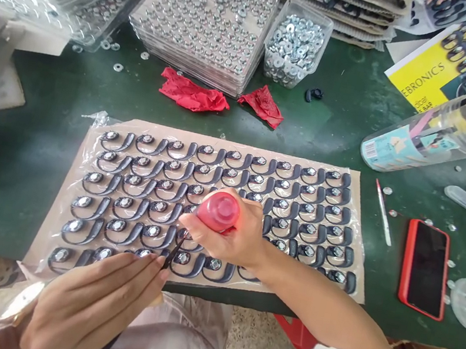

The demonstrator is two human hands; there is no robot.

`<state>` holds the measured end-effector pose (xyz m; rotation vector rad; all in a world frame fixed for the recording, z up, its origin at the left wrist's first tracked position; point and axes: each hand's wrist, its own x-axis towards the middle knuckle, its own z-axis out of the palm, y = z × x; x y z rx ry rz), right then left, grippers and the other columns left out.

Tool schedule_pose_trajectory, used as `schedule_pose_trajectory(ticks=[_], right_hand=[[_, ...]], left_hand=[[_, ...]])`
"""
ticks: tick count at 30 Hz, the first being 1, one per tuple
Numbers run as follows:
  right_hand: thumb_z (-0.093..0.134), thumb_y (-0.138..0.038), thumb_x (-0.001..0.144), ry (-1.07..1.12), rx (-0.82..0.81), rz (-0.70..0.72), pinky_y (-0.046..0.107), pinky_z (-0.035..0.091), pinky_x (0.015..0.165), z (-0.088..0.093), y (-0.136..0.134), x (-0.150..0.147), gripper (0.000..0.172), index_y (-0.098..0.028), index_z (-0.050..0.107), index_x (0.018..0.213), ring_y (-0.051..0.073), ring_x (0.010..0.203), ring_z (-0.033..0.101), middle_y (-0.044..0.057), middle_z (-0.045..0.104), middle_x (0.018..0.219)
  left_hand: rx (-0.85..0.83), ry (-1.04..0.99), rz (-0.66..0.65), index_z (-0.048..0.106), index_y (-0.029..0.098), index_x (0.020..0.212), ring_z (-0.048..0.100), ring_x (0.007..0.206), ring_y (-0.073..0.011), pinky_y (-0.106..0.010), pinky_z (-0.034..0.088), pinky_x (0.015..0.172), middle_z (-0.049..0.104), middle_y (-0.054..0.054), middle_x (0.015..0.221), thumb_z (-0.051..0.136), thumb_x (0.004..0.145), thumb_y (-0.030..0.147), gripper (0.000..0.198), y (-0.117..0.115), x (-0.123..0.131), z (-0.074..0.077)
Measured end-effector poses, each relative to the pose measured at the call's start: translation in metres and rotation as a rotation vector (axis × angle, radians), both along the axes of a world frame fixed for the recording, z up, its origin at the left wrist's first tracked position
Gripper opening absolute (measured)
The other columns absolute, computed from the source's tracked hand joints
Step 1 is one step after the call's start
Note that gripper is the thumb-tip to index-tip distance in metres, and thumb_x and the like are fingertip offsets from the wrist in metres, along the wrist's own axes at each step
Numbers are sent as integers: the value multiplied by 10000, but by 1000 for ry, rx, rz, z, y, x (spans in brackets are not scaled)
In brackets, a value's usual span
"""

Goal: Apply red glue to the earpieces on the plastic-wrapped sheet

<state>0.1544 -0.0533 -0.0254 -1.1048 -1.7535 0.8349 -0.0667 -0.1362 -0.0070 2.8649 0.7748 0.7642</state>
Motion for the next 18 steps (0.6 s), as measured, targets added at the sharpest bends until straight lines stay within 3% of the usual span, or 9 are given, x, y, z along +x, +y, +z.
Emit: schedule_pose_trajectory(ticks=[5, 11, 18], right_hand=[[695, -338, 768, -26, -47, 0, 289, 527, 535, -1, 1, 0, 156, -195, 646, 726, 137, 520, 598, 5, 654, 581], [694, -315, 762, -58, 8, 15, 314, 551, 607, -3, 2, -1, 147, -198, 668, 676, 149, 569, 620, 15, 668, 615], [669, -399, 792, -84, -27, 15, 276, 547, 570, 1, 2, -1, 220, -208, 663, 684, 127, 544, 615, 2, 674, 627]], left_hand=[[-17, -3, 19, 662, 14, 1052, 593, 1159, -251, -397, 336, 1152, 674, -154, 1129, 428, 910, 123, 295, 1, 1, 0], [-36, 17, 32, 660, 8, 1063, 587, 1169, -239, -387, 302, 1166, 679, -147, 1126, 435, 907, 96, 287, -1, 0, 3], [-56, 1, 18, 651, 1, 1081, 557, 1209, -258, -402, 307, 1166, 664, -150, 1159, 410, 911, 86, 307, 0, -1, 1]])
